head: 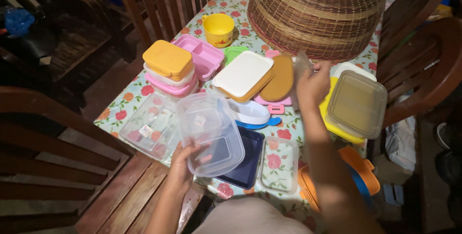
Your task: The person organizes a collection of plastic food containers and lids by matching them, stacking them together, and grouping them by color and size on a table.
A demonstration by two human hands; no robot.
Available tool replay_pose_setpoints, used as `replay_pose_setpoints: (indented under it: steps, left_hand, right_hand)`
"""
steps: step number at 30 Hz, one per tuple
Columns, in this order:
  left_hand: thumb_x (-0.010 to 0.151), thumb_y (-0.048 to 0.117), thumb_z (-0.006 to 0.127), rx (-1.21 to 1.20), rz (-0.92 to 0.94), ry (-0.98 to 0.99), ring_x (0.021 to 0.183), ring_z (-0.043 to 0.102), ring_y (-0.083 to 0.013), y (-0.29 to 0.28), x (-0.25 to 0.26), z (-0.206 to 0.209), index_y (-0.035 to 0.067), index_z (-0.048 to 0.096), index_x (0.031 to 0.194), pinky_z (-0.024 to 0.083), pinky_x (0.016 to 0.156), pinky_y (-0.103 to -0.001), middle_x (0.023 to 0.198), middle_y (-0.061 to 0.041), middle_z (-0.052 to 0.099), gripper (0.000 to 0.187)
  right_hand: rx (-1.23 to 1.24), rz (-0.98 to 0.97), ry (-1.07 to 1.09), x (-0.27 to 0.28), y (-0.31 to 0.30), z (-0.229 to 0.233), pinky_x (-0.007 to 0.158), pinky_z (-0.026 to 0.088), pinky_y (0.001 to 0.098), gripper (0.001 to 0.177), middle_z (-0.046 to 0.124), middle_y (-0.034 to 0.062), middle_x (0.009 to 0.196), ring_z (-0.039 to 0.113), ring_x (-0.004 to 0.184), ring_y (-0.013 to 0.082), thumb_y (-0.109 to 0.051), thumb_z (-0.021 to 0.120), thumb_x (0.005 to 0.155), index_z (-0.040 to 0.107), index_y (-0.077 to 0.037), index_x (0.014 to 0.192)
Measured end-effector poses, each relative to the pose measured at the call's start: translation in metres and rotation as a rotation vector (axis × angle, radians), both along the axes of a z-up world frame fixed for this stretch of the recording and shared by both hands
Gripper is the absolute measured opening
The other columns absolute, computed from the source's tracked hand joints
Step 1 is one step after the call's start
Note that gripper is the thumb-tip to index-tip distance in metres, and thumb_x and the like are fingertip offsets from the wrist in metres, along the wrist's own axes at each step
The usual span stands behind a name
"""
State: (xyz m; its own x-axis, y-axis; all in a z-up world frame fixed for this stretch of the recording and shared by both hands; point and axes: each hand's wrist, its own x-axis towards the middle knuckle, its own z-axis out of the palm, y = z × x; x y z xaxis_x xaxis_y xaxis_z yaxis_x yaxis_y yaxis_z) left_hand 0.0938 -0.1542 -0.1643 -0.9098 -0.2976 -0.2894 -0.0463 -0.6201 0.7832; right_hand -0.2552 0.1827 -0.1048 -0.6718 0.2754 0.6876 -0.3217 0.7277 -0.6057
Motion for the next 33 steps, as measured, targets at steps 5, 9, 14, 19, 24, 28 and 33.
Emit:
replay_pose_setpoints:
  steps: [5,9,14,19,24,28,33]
  left_hand:
    - [0.093,0.021,0.080,-0.010,-0.004,0.013,0.137,0.076,-0.0403,0.006,-0.008,-0.004,-0.005,0.056,0.151,0.072,0.101,-0.057,0.147,-0.022,0.072,0.067]
    - [0.097,0.032,0.078,-0.017,0.006,-0.064,0.137,0.075,-0.0379,0.021,-0.015,0.014,0.012,0.040,0.170,0.068,0.099,-0.055,0.152,-0.019,0.070,0.084]
    - [0.106,0.052,0.067,0.007,-0.061,-0.024,0.136,0.073,-0.0377,0.036,-0.026,0.024,0.025,0.026,0.185,0.065,0.099,-0.053,0.161,-0.022,0.061,0.093]
    - [0.106,0.062,0.062,-0.013,-0.025,-0.003,0.144,0.065,-0.0363,0.048,-0.028,0.024,0.025,0.030,0.184,0.065,0.105,-0.054,0.170,-0.021,0.055,0.092]
    - [0.106,0.066,0.062,-0.051,-0.027,0.017,0.152,0.061,-0.0294,0.053,-0.026,0.019,0.023,0.033,0.183,0.056,0.117,-0.051,0.173,-0.012,0.055,0.093]
    - [0.109,0.067,0.063,-0.121,-0.021,0.142,0.159,0.053,-0.0209,0.055,-0.025,-0.004,0.018,0.033,0.182,0.044,0.131,-0.045,0.175,-0.005,0.055,0.092]
    - [0.113,0.052,0.072,-0.099,-0.013,0.137,0.143,0.052,-0.0266,0.056,-0.023,-0.003,0.017,0.036,0.184,0.045,0.126,-0.048,0.152,-0.010,0.057,0.086]
  right_hand:
    - [0.030,0.038,0.060,0.054,0.028,0.054,0.093,0.058,0.0603,0.021,0.081,0.0214,0.116,0.078,0.107,0.0470,-0.005,0.072,0.112,0.068,-0.007,0.132]
    - [-0.484,0.393,0.141,0.077,0.054,0.052,0.088,0.056,0.0495,0.030,0.075,0.0150,0.138,0.070,0.102,0.0267,0.000,0.066,0.121,0.071,-0.002,0.151]
    - [-0.880,1.005,-0.709,0.136,0.060,0.019,0.085,0.065,0.0376,0.038,0.076,0.0088,0.123,0.075,0.098,0.0190,-0.008,0.060,0.103,0.072,-0.004,0.139]
    - [-0.930,0.958,-1.068,0.204,0.025,-0.004,0.089,0.068,0.0411,0.046,0.072,0.0137,0.116,0.077,0.099,0.0242,-0.003,0.065,0.097,0.072,-0.003,0.142]
    - [-0.908,0.956,-1.032,0.225,-0.005,-0.018,0.091,0.067,0.0417,0.045,0.075,0.0124,0.119,0.078,0.104,0.0243,-0.003,0.066,0.098,0.069,0.000,0.142]
    - [-1.015,1.017,-1.027,0.223,-0.017,-0.036,0.095,0.070,0.0447,0.049,0.076,0.0133,0.120,0.079,0.105,0.0261,0.002,0.069,0.098,0.063,-0.001,0.147]
    - [-0.724,0.844,-1.007,0.236,-0.026,-0.037,0.063,0.043,0.0417,0.066,0.078,0.0152,0.126,0.083,0.103,0.0316,0.001,0.073,0.106,0.055,-0.013,0.168]
